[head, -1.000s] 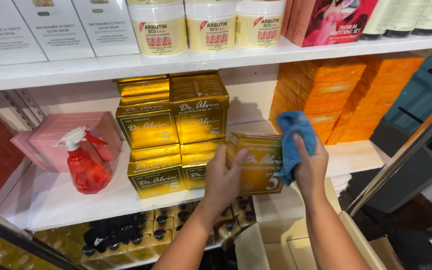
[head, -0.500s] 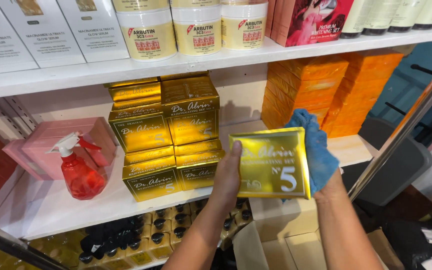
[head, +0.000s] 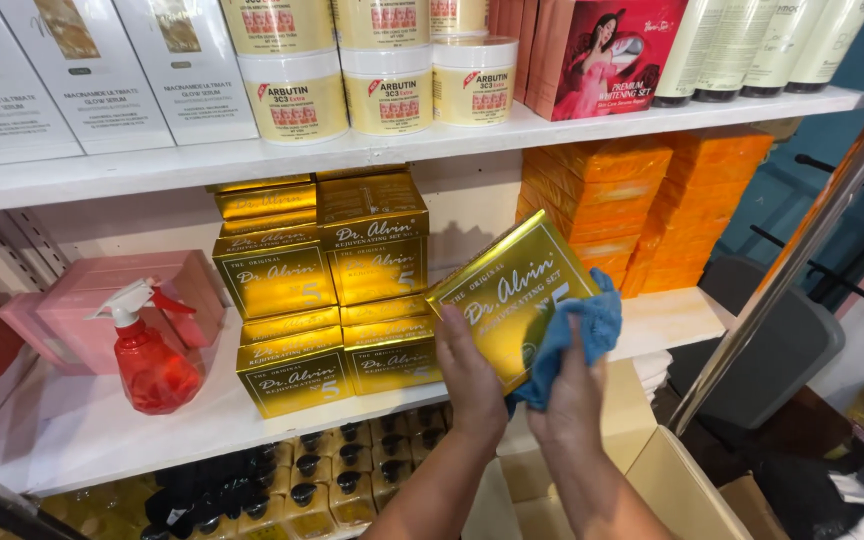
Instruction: Wiping skincare product boxes with a cloth and packing them into a shipping box, then organizing products on shelves.
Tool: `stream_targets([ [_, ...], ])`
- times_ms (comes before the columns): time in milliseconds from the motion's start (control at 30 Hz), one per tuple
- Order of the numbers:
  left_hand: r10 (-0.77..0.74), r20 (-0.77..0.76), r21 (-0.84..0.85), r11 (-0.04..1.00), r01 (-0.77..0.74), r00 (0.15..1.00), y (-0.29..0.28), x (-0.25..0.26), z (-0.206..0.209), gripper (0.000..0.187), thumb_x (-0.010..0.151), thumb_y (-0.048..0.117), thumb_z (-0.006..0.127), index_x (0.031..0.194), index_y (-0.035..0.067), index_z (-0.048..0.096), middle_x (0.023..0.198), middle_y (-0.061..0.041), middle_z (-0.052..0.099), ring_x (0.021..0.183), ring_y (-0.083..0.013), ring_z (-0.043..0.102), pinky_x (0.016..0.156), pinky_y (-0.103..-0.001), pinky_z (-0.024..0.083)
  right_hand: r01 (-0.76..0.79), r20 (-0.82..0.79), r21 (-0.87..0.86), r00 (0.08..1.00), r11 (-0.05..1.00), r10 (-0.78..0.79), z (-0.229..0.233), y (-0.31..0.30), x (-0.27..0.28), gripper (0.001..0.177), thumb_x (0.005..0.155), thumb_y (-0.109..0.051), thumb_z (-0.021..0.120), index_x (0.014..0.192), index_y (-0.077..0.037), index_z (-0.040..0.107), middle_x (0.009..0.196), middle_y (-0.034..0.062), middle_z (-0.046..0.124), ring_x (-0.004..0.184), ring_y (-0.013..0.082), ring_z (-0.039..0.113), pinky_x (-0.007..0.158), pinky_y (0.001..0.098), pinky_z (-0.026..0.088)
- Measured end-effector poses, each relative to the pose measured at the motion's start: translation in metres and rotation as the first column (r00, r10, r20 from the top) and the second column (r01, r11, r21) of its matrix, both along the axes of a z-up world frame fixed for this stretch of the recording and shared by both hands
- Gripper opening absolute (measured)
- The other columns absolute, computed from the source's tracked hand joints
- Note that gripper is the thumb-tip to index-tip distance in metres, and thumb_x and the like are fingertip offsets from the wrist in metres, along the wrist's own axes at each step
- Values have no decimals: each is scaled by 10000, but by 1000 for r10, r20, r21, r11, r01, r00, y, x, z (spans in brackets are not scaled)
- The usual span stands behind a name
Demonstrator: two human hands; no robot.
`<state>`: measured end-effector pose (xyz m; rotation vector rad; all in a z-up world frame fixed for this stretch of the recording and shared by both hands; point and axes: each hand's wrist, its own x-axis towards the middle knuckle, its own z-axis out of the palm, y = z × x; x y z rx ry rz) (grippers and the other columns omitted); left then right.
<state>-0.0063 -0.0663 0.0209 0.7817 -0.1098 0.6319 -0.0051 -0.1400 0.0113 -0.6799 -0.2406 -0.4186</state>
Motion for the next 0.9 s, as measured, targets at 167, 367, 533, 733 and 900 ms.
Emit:
stream_targets([
  [167, -136, 89, 90, 988, 128, 987, 8, 2, 2, 468, 1009, 387, 527, 1331, 47, 524, 1220, -58, 658, 1117, -158, 625, 1005, -337, 488, -147, -154, 68, 976, 987, 156, -13, -4, 18, 442, 933, -186, 681, 1341, -60, 570, 1229, 76, 679, 1105, 224, 674, 965, 391, 562],
  [367, -370, 10, 190, 913, 362, 929, 52, 5, 6, 503, 877, 164, 708, 1326, 40, 519, 1192, -88, 677, 1070, -176, 665, 946, -341, 529, -282, -105, -149, 958, 948, 268, -4, -57, 41, 482, 884, -178, 728, 1311, -10, 582, 1179, 124, 702, 1032, 243, 711, 929, 398, 582],
  [533, -382, -67, 453, 812, 369, 922, 48, 14, -17, 407, 995, 200, 696, 1312, -21, 573, 1175, -94, 679, 1018, -123, 655, 892, -292, 548, -279, -88, -491, 958, 825, 272, 1, -86, 55, 444, 869, -142, 746, 1266, 16, 624, 1162, 132, 710, 1002, 222, 709, 912, 369, 576],
  [733, -59, -124, 277, 957, 92, 991, 20, 19, -30, 414, 1049, 387, 560, 1264, 34, 544, 1121, -79, 655, 961, -119, 633, 827, -289, 551, 580, 526, -780, 811, 234, -258, 20, -44, 1, 548, 850, -120, 776, 1377, -67, 633, 1342, 177, 630, 1208, 342, 569, 1081, 438, 458],
  [900, -226, -102, -87, 972, 217, 969, 21, 30, -35, 439, 1040, 417, 488, 1327, 87, 453, 1133, -65, 625, 989, -143, 642, 828, -303, 563, 776, 798, -602, 587, -189, -135, -8, -19, -22, 740, 701, -202, 795, 1422, -205, 633, 1477, 92, 537, 1397, 390, 409, 1140, 544, 258],
])
